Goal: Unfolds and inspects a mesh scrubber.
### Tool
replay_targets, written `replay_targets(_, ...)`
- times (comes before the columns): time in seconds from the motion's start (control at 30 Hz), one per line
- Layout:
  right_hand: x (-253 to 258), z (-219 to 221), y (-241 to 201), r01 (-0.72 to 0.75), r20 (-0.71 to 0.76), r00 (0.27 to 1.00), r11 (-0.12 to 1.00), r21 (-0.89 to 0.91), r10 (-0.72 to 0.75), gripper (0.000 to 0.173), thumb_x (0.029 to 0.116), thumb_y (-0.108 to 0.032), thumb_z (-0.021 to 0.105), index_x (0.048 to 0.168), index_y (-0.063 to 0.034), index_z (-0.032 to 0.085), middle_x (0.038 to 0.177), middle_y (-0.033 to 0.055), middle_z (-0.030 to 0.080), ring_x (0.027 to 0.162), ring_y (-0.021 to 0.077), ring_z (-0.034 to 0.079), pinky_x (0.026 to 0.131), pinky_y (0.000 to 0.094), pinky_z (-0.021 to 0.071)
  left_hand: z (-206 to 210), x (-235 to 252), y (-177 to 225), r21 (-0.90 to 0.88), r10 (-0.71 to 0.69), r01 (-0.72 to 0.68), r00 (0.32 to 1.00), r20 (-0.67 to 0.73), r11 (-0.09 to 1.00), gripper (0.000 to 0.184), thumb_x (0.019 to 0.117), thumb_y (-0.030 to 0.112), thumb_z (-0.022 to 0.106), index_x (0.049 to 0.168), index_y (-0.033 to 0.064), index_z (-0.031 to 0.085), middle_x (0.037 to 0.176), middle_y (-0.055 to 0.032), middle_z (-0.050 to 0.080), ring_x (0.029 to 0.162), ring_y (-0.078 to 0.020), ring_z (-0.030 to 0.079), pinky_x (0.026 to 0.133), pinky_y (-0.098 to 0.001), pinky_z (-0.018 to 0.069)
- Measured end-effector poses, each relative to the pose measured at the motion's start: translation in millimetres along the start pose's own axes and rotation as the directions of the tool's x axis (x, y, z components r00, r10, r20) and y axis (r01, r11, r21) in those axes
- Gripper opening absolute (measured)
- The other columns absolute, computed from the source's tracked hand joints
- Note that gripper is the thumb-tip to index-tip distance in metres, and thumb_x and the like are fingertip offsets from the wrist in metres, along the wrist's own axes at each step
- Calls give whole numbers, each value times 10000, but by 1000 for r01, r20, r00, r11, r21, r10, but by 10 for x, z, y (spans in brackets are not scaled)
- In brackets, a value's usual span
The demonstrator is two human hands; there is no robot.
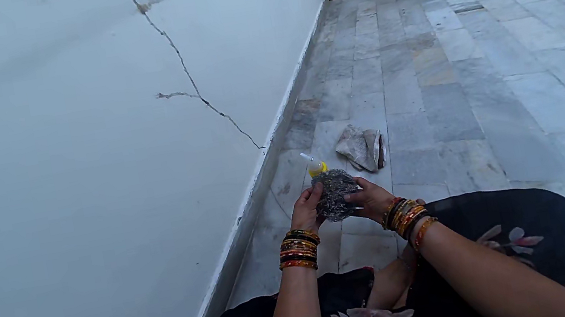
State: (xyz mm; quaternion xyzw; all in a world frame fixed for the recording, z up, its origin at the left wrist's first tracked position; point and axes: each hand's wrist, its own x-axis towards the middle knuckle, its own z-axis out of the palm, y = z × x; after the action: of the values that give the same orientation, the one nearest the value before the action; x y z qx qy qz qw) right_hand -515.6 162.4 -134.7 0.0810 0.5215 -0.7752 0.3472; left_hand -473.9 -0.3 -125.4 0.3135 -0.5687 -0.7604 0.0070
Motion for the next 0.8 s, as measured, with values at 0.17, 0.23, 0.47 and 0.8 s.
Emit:
replay_targets(0.17,58,-9,21,94,-25,995,994,-54,-96,643,954,91,618,1507,-84,340,1235,185,635,998,247,674,857,422,568,9,-66,9,78,-43,30,983,177,997,510,1021,127,628,1485,98,419,1263,-191,630,1051,-288,669,883,-449,570)
replay_targets(0.23,90,-27,39,114,-28,993,989,-90,-117,639,938,94,643,1492,-65,366,1199,184,657,960,238,686,847,411,575,30,-43,-25,68,7,-15,992,124,998,477,976,30,664,1414,42,476,1169,-188,664,957,-259,688,835,-415,583)
replay_targets(0.47,207,-228,-63,156,-159,969,967,-201,-189,427,945,57,665,1347,0,535,1068,174,657,854,213,662,798,389,572,-215,117,21,-42,87,-91,992,-96,995,249,957,-6,668,1190,-30,583,949,-124,657,769,-165,633,737,-332,559)
replay_targets(0.8,65,-57,-29,67,-7,998,991,-114,-68,512,1012,-76,628,1472,-27,410,1267,184,609,1053,245,649,904,418,550,-70,2,-40,2,-1,1,995,101,1000,320,981,-14,627,1290,9,548,1090,-153,668,917,-219,672,816,-375,571)
